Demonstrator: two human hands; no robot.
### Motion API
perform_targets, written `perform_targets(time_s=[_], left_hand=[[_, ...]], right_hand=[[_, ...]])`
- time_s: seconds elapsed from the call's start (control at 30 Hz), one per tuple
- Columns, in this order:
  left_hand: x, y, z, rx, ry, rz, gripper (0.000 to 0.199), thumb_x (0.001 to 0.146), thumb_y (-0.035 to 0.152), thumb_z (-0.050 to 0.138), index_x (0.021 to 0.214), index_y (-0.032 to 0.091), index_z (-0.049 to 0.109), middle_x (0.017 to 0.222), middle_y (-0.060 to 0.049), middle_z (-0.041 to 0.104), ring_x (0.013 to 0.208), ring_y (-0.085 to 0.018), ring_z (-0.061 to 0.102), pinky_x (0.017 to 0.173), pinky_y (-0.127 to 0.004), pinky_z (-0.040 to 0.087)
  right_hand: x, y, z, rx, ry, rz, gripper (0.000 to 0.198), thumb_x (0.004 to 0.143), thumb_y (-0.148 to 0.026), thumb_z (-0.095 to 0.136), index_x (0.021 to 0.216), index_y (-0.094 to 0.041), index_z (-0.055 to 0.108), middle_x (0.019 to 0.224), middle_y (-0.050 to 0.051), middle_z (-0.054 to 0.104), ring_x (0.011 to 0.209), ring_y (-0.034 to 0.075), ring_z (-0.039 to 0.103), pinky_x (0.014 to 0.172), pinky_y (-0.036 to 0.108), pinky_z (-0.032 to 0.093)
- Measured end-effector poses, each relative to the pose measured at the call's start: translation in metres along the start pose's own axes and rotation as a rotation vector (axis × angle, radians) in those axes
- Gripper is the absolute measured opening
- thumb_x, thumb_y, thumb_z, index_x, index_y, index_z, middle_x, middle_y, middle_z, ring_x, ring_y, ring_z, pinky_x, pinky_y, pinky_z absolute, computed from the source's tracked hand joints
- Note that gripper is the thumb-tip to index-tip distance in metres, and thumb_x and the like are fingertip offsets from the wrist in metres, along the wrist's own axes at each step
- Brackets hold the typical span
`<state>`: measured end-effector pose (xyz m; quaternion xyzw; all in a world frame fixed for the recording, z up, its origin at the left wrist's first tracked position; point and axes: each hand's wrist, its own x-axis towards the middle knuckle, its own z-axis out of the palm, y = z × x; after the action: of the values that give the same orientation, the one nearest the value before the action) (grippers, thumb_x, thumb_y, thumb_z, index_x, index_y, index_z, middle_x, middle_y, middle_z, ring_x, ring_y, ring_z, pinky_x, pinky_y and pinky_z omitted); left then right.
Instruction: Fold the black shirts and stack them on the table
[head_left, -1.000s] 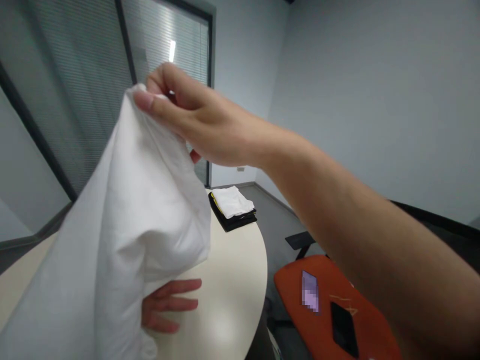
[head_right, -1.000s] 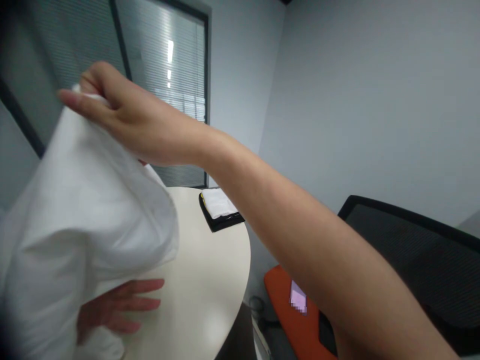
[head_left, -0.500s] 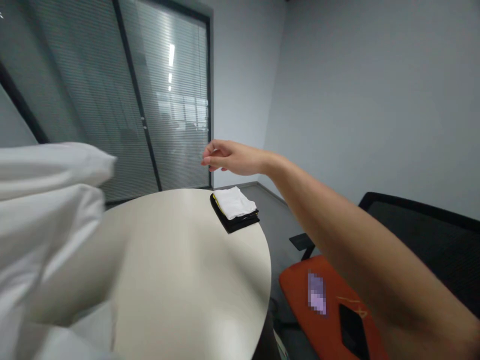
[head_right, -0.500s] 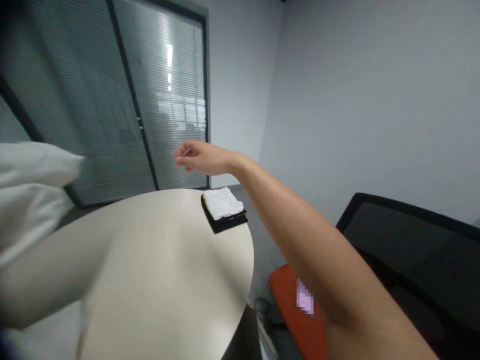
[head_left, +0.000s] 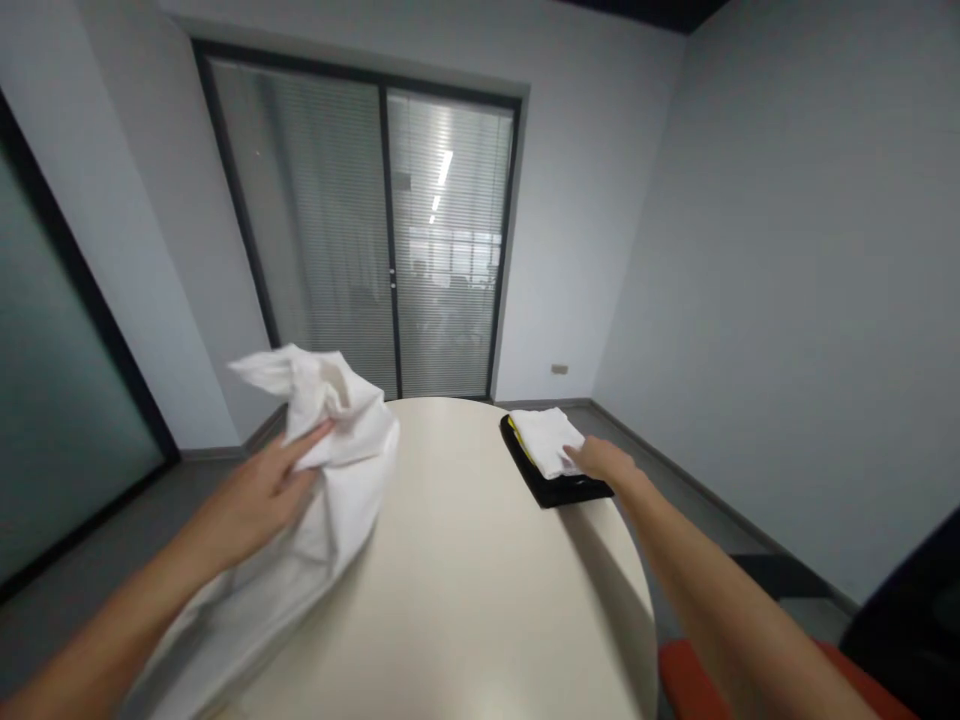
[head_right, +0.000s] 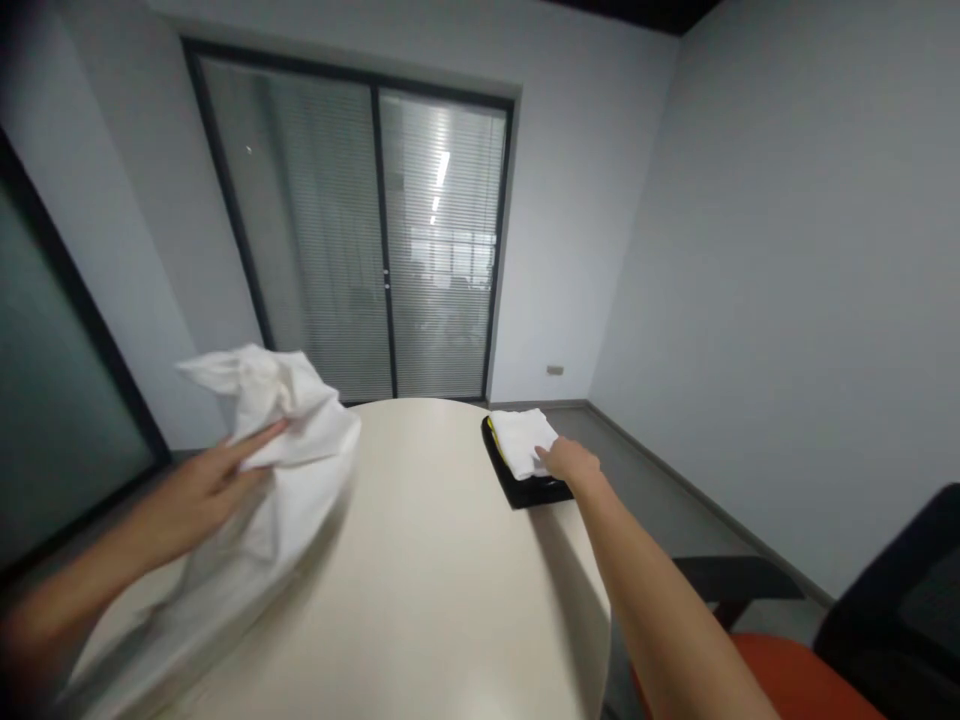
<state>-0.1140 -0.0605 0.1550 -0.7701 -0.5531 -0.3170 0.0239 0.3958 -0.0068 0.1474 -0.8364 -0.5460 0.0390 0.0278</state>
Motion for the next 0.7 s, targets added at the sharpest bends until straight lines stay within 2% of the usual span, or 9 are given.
perform_targets(time_s=[0.1,0.17,0.27,0.33,0.43,0.5,0.6,0.63,0.7], left_hand=[[-0.014,0.005,0.075,0.014,-0.202,-0.097,0.068,0.09,0.056,0.04,0.146,0.019,0.046,0.152,-0.008,0.046,0.132,-0.03,0.05,0.108,-0.041,0.041],[-0.029,0.005,0.12,0.064,-0.293,-0.086,0.076,0.085,0.054,0.052,0.15,0.016,0.039,0.153,-0.014,0.043,0.137,-0.032,0.045,0.111,-0.043,0.038],[-0.047,0.0,0.16,0.142,-0.206,-0.083,0.078,0.086,0.049,0.055,0.153,0.014,0.033,0.153,-0.018,0.042,0.141,-0.034,0.039,0.114,-0.048,0.033],[-0.052,-0.003,0.167,0.14,-0.167,-0.047,0.075,0.088,0.047,0.053,0.153,0.014,0.033,0.153,-0.018,0.041,0.142,-0.035,0.036,0.115,-0.05,0.032],[-0.05,-0.002,0.163,0.102,-0.119,0.037,0.073,0.088,0.038,0.053,0.154,0.014,0.03,0.157,-0.015,0.035,0.147,-0.035,0.026,0.118,-0.052,0.027],[-0.046,0.004,0.156,0.074,-0.079,0.077,0.075,0.087,0.029,0.051,0.156,0.015,0.025,0.16,-0.012,0.029,0.15,-0.034,0.017,0.119,-0.054,0.025],[-0.043,0.016,0.145,0.028,-0.058,0.164,0.074,0.088,0.022,0.047,0.157,0.018,0.021,0.163,-0.009,0.023,0.151,-0.032,0.012,0.121,-0.055,0.022],[-0.043,0.021,0.142,0.008,-0.084,0.214,0.073,0.089,0.022,0.046,0.157,0.019,0.022,0.163,-0.008,0.023,0.151,-0.031,0.014,0.121,-0.055,0.022],[-0.044,0.028,0.137,-0.038,-0.176,0.318,0.07,0.09,0.024,0.046,0.156,0.023,0.024,0.163,-0.006,0.024,0.15,-0.03,0.018,0.121,-0.054,0.022]], right_hand=[[0.002,0.004,0.02,-0.015,0.018,0.045,0.037,0.088,-0.034,0.056,0.114,-0.01,0.069,0.12,0.024,0.066,0.115,0.035,0.063,0.09,0.042,0.051],[0.007,0.007,0.025,-0.012,0.036,0.048,0.033,0.087,-0.028,0.055,0.112,-0.012,0.07,0.119,0.023,0.066,0.117,0.035,0.061,0.091,0.042,0.05],[0.019,0.007,0.018,0.008,0.05,0.012,0.034,0.088,-0.028,0.053,0.115,-0.013,0.067,0.118,0.021,0.067,0.114,0.034,0.063,0.089,0.04,0.05],[0.027,0.001,0.004,0.021,0.063,-0.03,0.037,0.091,-0.03,0.049,0.121,-0.013,0.062,0.121,0.02,0.066,0.113,0.032,0.063,0.088,0.038,0.05],[0.027,-0.02,-0.031,0.106,0.168,-0.117,0.039,0.095,-0.035,0.041,0.123,-0.012,0.057,0.118,0.021,0.066,0.109,0.031,0.063,0.084,0.035,0.048],[0.015,-0.04,-0.061,0.233,0.306,-0.187,0.038,0.097,-0.039,0.039,0.118,-0.012,0.056,0.111,0.021,0.067,0.1,0.029,0.064,0.079,0.034,0.047],[-0.02,-0.068,-0.111,0.454,0.542,-0.325,0.033,0.096,-0.046,0.043,0.106,-0.018,0.056,0.094,0.014,0.067,0.083,0.025,0.062,0.072,0.033,0.045],[-0.034,-0.076,-0.127,0.556,0.623,-0.366,0.031,0.095,-0.047,0.044,0.1,-0.02,0.055,0.088,0.01,0.066,0.079,0.023,0.059,0.07,0.033,0.044],[-0.063,-0.09,-0.156,0.806,0.831,-0.547,0.026,0.095,-0.048,0.045,0.096,-0.022,0.051,0.087,0.006,0.062,0.077,0.02,0.056,0.07,0.033,0.044]])
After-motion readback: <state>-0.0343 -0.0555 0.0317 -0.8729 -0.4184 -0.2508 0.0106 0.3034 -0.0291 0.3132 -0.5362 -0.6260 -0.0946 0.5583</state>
